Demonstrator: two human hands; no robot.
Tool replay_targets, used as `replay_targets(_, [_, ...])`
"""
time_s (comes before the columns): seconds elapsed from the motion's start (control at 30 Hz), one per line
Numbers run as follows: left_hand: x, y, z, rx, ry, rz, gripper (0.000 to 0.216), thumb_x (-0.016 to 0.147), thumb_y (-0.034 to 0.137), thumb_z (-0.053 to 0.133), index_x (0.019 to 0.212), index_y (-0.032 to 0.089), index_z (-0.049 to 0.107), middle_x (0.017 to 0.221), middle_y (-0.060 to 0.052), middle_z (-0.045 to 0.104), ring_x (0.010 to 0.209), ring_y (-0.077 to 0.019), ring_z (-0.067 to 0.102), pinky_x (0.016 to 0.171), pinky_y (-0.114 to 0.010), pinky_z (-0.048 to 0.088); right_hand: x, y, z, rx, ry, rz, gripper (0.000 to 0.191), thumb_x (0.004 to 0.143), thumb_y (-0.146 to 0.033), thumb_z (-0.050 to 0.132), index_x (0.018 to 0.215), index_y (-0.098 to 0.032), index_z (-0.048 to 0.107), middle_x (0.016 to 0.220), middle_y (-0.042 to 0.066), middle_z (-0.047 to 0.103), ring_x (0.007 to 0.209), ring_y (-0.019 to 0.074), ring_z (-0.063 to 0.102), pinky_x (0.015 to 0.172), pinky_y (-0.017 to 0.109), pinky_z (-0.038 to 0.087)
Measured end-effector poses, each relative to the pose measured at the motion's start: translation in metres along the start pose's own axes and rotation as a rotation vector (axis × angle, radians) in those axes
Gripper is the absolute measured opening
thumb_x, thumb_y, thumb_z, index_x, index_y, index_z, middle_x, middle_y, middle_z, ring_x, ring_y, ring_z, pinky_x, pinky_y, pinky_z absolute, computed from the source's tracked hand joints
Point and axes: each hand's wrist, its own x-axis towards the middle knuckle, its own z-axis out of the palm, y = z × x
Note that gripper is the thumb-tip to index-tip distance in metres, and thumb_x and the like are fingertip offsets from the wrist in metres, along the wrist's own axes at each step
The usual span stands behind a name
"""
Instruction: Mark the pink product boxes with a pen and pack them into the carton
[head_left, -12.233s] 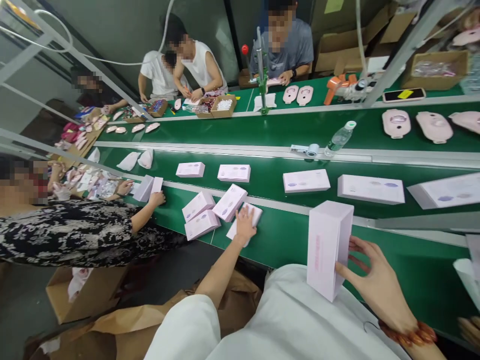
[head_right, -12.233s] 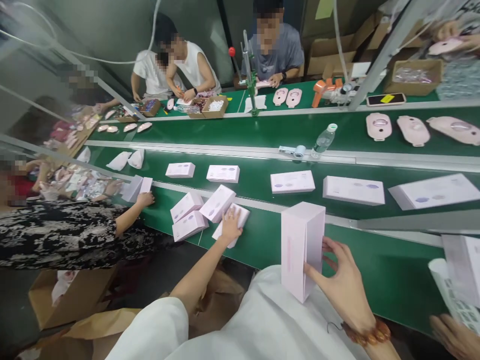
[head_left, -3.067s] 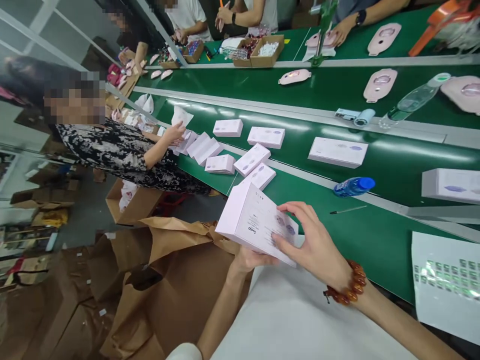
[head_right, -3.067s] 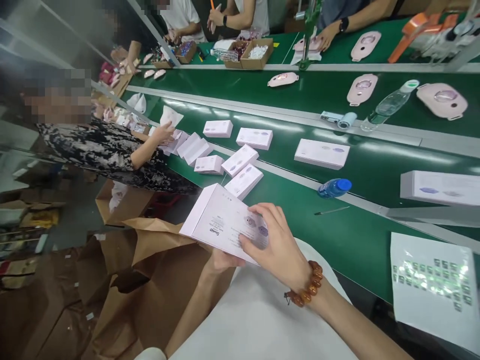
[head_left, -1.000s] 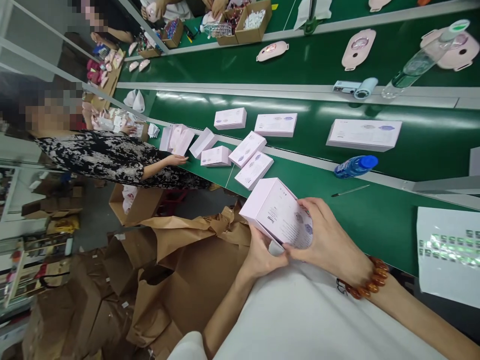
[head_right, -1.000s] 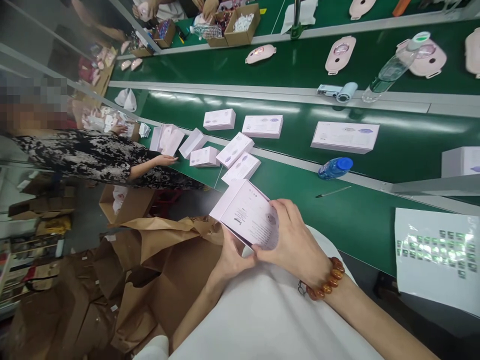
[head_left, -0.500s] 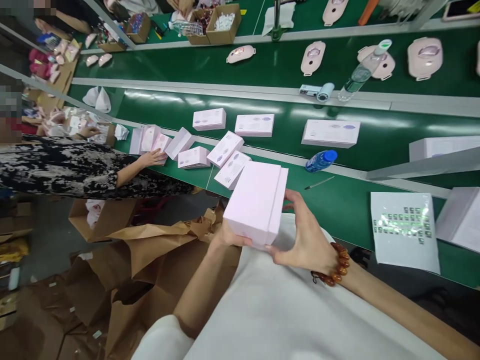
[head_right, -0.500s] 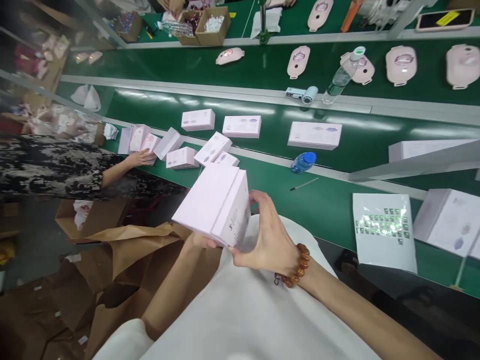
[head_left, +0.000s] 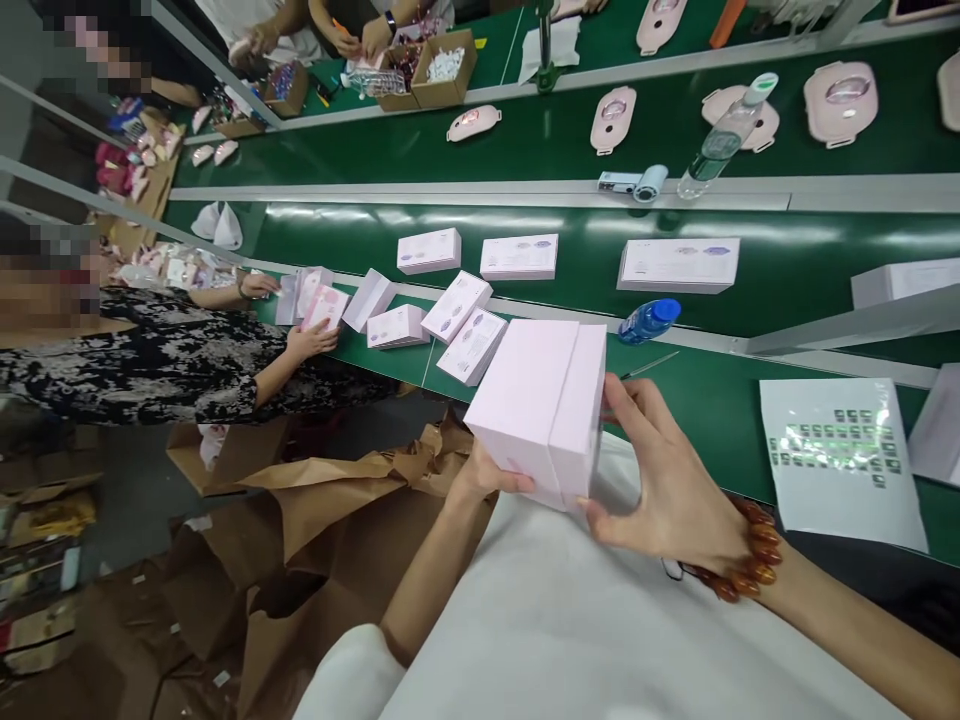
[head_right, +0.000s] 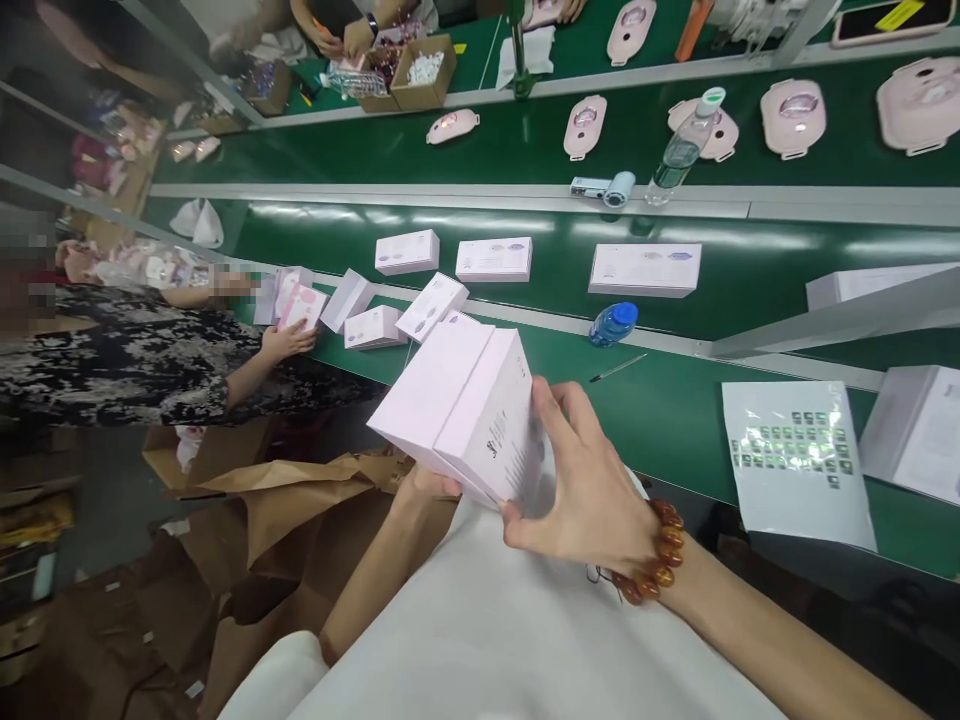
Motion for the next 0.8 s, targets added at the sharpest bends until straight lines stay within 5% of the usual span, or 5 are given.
replay_targets(0.2, [0.003, -0.008, 0.033, -0.057, 0.059, 0.107, 0.1, 0.057, 0.083, 0.095, 0.131, 0.021, 0.074, 0.117, -0.013, 0.083, 0.123, -0.0398, 0.074, 0.109, -0.054, 0.06, 0.0, 0.0, -0.006, -0.061, -0.082, 0.093, 0.129, 0.083, -0.044, 0.083, 0.181, -0.04, -0.001, 0.145, 0.016, 0.047, 0.128, 0.0408, 0.059, 0.1, 0.063, 0.064])
replay_targets(0.4, [0.004, 0.005, 0.059, -0.2, 0.105, 0.039, 0.107, 0.058, 0.085, 0.092, 0.144, 0.024, 0.07, 0.132, -0.016, 0.081, 0.141, -0.0443, 0.066, 0.114, -0.058, 0.059, -0.005, 0.003, -0.006, 0.057, -0.312, 0.336, 0.112, 0.085, -0.053, 0.085, 0.179, -0.049, 0.024, 0.144, 0.009, 0.052, 0.124, 0.0333, 0.067, 0.101, 0.054, 0.066])
replay_targets(0.8, [0.001, -0.015, 0.097, -0.339, 0.179, -0.093, 0.111, 0.055, 0.082, 0.093, 0.144, 0.021, 0.067, 0.136, -0.018, 0.079, 0.139, -0.0481, 0.068, 0.11, -0.061, 0.062, -0.006, -0.004, -0.046, -0.157, -0.353, 0.441, 0.109, 0.081, -0.052, 0.081, 0.178, -0.05, 0.03, 0.13, 0.007, 0.06, 0.091, 0.0267, 0.072, 0.076, 0.047, 0.065])
